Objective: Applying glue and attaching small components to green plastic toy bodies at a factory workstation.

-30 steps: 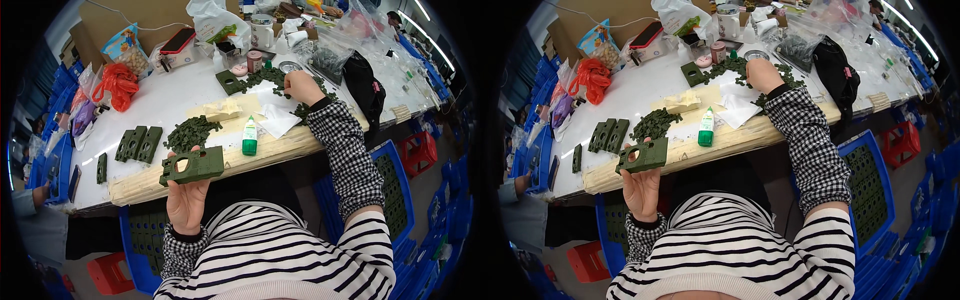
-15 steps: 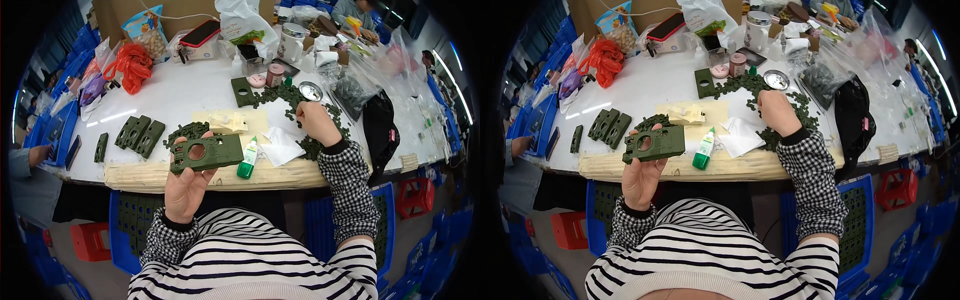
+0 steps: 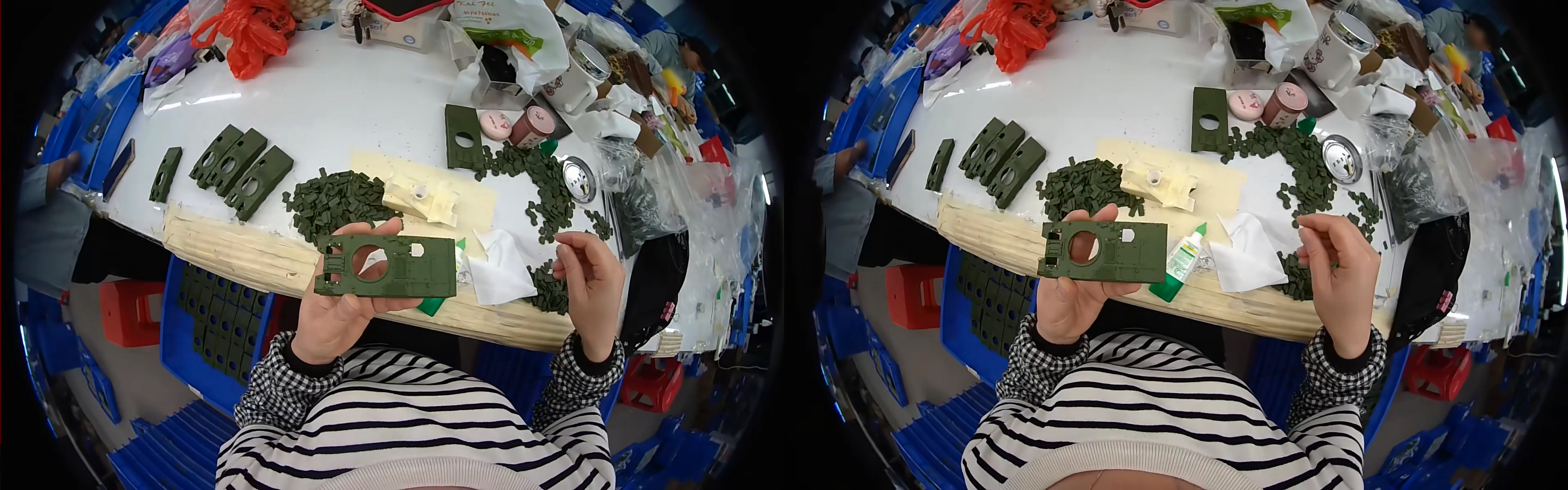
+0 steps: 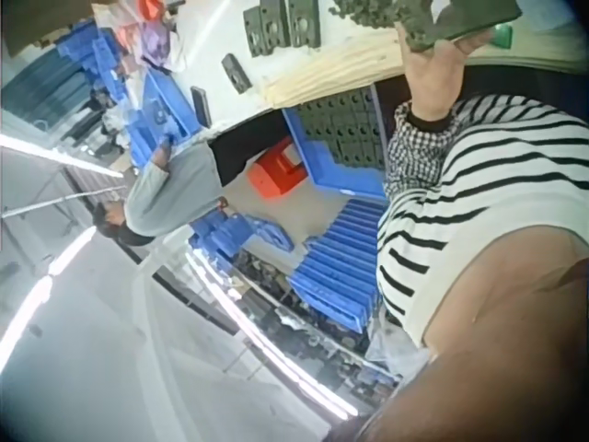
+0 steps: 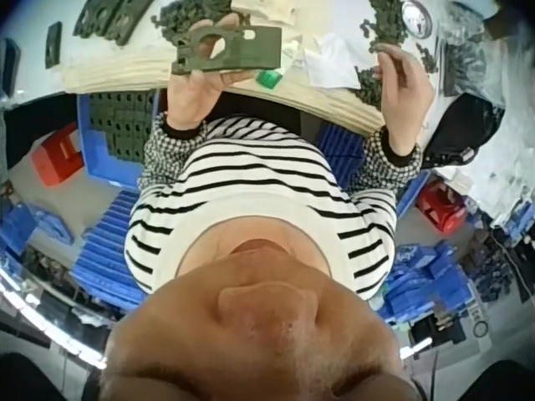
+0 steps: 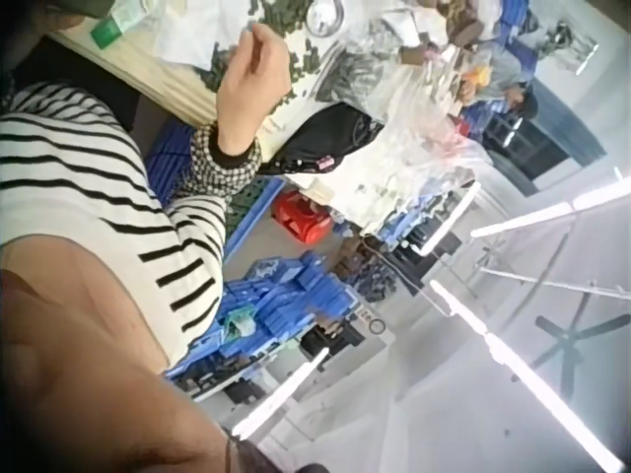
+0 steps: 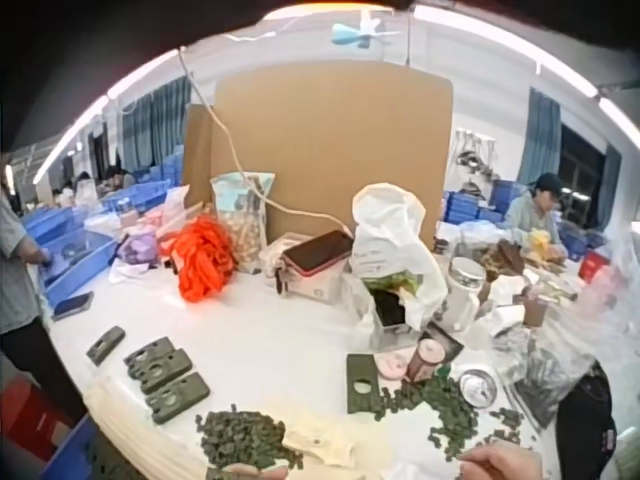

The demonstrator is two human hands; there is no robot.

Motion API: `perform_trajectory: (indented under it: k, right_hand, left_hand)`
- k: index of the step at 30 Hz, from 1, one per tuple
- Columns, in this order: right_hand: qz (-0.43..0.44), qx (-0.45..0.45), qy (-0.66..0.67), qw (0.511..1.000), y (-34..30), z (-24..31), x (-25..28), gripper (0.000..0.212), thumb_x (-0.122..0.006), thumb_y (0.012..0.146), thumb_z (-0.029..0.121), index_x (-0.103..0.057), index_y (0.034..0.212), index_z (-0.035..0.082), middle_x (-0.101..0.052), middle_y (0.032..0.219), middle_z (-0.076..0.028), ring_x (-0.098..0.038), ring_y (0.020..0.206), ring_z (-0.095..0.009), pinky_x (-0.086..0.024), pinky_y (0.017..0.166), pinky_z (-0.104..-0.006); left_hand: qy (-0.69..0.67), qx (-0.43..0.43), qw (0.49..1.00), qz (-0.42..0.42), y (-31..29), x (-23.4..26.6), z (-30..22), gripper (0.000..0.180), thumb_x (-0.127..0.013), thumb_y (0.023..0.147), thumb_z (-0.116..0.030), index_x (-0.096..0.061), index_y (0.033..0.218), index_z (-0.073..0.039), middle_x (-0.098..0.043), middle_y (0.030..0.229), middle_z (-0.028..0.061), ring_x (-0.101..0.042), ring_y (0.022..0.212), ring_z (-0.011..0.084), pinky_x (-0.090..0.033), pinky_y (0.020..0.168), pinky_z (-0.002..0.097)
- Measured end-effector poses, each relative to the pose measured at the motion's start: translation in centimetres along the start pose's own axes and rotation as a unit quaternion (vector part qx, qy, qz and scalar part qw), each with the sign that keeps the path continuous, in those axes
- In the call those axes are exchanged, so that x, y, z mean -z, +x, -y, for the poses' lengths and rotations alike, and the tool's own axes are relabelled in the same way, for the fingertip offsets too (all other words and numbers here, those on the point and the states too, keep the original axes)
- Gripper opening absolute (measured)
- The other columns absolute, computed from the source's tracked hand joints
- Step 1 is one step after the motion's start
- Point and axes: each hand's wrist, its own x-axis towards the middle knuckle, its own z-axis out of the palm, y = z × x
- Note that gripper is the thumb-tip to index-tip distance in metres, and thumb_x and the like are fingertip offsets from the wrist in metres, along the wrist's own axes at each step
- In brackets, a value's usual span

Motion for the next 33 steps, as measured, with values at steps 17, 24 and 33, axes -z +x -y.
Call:
perform_trajectory:
  k: [17, 24, 33]
  right_hand:
    - [0.044, -0.151, 0.409, 0.899, -0.5, 5.7, -9.5, 0.017, -0.062, 0.087, -0.006, -0.062, 0.104, -0.008, -0.069, 0.097, -0.015, -0.069, 0.092, -0.019, -0.056, 0.081, -0.0263]
    - [0.046, -0.165, 0.402, 0.899, -0.3, 6.3, -10.5, 0.019, -0.065, 0.085, -0.006, -0.062, 0.103, -0.008, -0.069, 0.095, -0.014, -0.069, 0.092, -0.018, -0.055, 0.080, -0.0240]
    - [0.041, -0.175, 0.400, 0.899, -0.7, 6.3, -10.9, 0.017, -0.067, 0.084, -0.005, -0.064, 0.101, -0.008, -0.069, 0.094, -0.014, -0.067, 0.085, -0.013, -0.054, 0.077, -0.0227]
  left_hand:
    - [0.045, 0.126, 0.991, 0.028, 2.7, 4.0, -5.4, 0.074, -0.076, 0.082, -0.031, -0.030, 0.137, -0.012, -0.033, 0.145, 0.0266, -0.048, 0.125, 0.0300, -0.047, 0.100, 0.0454]
    - [0.046, 0.074, 0.996, 0.023, 1.1, 5.1, -4.4, 0.074, -0.076, 0.082, -0.026, -0.029, 0.138, -0.011, -0.032, 0.146, 0.0268, -0.047, 0.126, 0.0295, -0.047, 0.101, 0.0456]
    - [0.087, 0.066, 0.993, 0.049, 1.3, 5.1, -4.2, 0.071, -0.073, 0.084, -0.014, -0.027, 0.139, -0.008, -0.029, 0.149, 0.0255, -0.046, 0.129, 0.0308, -0.042, 0.106, 0.0445]
